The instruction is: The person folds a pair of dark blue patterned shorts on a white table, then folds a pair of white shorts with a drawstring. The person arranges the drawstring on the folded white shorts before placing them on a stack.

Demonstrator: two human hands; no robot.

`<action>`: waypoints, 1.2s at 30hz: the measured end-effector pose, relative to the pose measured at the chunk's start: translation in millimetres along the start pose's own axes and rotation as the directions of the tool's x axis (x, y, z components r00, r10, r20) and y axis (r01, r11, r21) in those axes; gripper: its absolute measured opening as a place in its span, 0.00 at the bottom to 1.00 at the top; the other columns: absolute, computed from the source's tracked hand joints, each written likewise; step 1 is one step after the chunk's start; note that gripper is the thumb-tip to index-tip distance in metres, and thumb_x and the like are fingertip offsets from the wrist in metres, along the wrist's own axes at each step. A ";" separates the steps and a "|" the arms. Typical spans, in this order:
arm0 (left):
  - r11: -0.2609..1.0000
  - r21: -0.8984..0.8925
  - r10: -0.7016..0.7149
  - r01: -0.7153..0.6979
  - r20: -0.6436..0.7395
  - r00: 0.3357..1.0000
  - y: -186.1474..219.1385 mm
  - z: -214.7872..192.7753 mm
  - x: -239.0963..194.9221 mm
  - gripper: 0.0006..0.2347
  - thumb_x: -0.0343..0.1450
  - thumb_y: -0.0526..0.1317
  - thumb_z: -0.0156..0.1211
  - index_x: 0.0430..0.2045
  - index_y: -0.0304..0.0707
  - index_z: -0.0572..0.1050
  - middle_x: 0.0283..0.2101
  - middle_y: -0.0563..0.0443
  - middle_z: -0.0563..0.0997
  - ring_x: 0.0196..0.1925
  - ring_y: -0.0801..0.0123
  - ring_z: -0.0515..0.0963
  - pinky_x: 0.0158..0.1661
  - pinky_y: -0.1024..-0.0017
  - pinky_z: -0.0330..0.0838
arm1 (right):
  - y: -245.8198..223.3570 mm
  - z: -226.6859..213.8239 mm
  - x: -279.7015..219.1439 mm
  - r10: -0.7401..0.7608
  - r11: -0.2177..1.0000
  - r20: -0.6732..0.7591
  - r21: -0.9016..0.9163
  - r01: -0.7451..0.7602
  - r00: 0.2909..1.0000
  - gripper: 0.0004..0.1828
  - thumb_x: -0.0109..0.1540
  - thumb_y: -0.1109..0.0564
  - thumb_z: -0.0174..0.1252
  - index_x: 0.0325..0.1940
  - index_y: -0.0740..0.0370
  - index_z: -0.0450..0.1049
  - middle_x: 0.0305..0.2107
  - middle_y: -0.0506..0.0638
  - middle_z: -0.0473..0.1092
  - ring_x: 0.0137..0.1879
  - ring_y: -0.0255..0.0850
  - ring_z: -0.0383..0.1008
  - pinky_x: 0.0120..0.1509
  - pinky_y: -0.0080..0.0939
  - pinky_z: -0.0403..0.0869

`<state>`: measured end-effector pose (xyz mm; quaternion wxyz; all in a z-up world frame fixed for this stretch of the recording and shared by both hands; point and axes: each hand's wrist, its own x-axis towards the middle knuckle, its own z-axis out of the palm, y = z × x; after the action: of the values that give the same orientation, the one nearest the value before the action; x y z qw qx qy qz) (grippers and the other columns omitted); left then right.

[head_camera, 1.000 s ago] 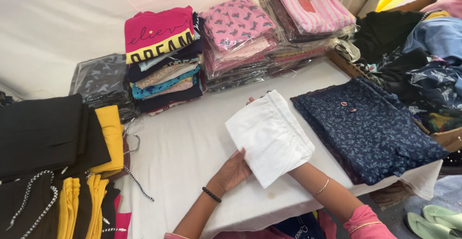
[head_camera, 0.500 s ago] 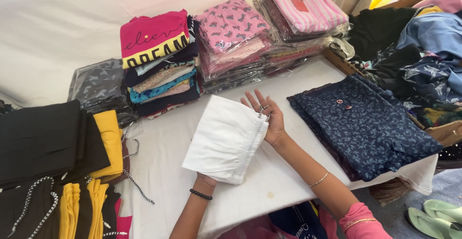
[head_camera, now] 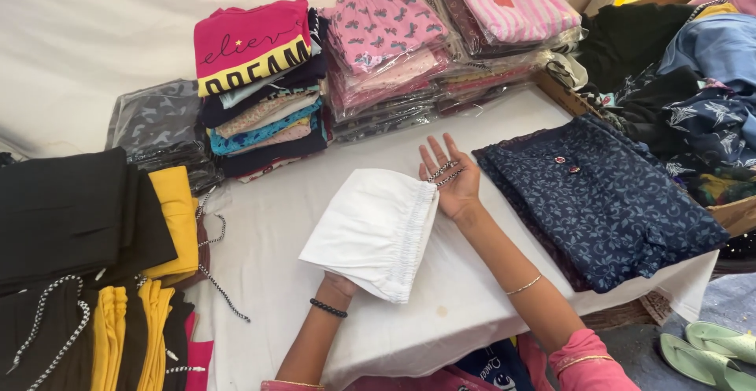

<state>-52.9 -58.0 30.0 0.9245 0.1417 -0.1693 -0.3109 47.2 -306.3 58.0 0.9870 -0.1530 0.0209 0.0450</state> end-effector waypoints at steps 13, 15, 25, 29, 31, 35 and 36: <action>0.996 0.086 0.039 -0.028 -0.135 0.990 -4.8 -14.1 -1.5 0.35 0.76 0.64 0.34 0.72 0.36 0.52 0.73 0.33 0.60 0.72 0.42 0.64 0.68 0.43 0.61 | 7.0 18.5 -24.8 -0.129 0.600 0.508 -0.644 0.475 0.852 0.30 0.68 0.44 0.49 0.76 0.47 0.59 0.72 0.47 0.60 0.76 0.45 0.60 0.75 0.50 0.61; 0.995 0.094 0.036 -0.023 -0.145 0.989 -3.1 -23.6 0.9 0.35 0.76 0.64 0.34 0.73 0.37 0.52 0.73 0.34 0.60 0.72 0.42 0.64 0.68 0.42 0.61 | 25.6 21.1 -34.8 0.070 0.350 0.624 -0.746 0.566 0.778 0.31 0.69 0.43 0.50 0.76 0.50 0.60 0.72 0.51 0.62 0.78 0.49 0.60 0.79 0.53 0.59; 0.999 0.036 -0.028 0.039 -0.252 0.967 3.7 -78.4 -4.9 0.37 0.72 0.70 0.28 0.72 0.45 0.51 0.72 0.32 0.57 0.72 0.41 0.62 0.62 0.40 0.66 | 65.0 37.0 -78.8 0.605 -0.523 0.498 -0.339 0.782 0.621 0.41 0.63 0.26 0.45 0.78 0.39 0.56 0.77 0.50 0.45 0.81 0.54 0.38 0.74 0.70 0.42; 0.998 0.064 0.014 0.005 -0.295 0.955 4.2 -87.6 -5.6 0.37 0.71 0.70 0.30 0.70 0.45 0.53 0.71 0.32 0.59 0.70 0.40 0.64 0.61 0.40 0.67 | 61.1 30.6 -70.9 0.614 -0.408 0.540 -0.408 0.817 0.576 0.43 0.63 0.24 0.40 0.77 0.45 0.58 0.78 0.48 0.46 0.82 0.53 0.39 0.77 0.69 0.39; 0.998 0.052 0.043 -0.028 -0.300 0.953 2.7 -97.3 -5.3 0.35 0.73 0.67 0.31 0.71 0.44 0.54 0.72 0.32 0.60 0.70 0.41 0.65 0.62 0.40 0.67 | 56.4 31.4 -69.4 0.618 -0.371 0.524 -0.463 0.805 0.586 0.43 0.64 0.25 0.38 0.77 0.47 0.59 0.78 0.47 0.48 0.83 0.51 0.40 0.79 0.66 0.38; 0.998 0.058 0.040 -0.021 -0.347 0.937 1.4 -84.3 -2.0 0.33 0.76 0.65 0.33 0.71 0.43 0.56 0.71 0.33 0.63 0.69 0.42 0.67 0.63 0.41 0.67 | 48.2 37.7 -68.1 0.592 -0.270 0.555 -0.548 0.792 0.585 0.39 0.67 0.30 0.40 0.73 0.54 0.64 0.74 0.50 0.57 0.81 0.50 0.48 0.78 0.59 0.44; 0.998 0.058 0.040 -0.021 -0.347 0.937 1.8 -77.2 -1.5 0.33 0.76 0.65 0.33 0.71 0.43 0.56 0.71 0.33 0.63 0.69 0.42 0.67 0.63 0.41 0.67 | 48.0 38.4 -67.1 0.592 -0.270 0.554 -0.548 0.792 0.585 0.39 0.67 0.30 0.40 0.73 0.54 0.64 0.74 0.50 0.57 0.81 0.50 0.48 0.78 0.59 0.44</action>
<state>-22.1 -43.6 -39.4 0.9404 0.2164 -0.0137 -0.2620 -23.1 -254.7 83.9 0.3036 -0.8236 -0.4788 -0.0166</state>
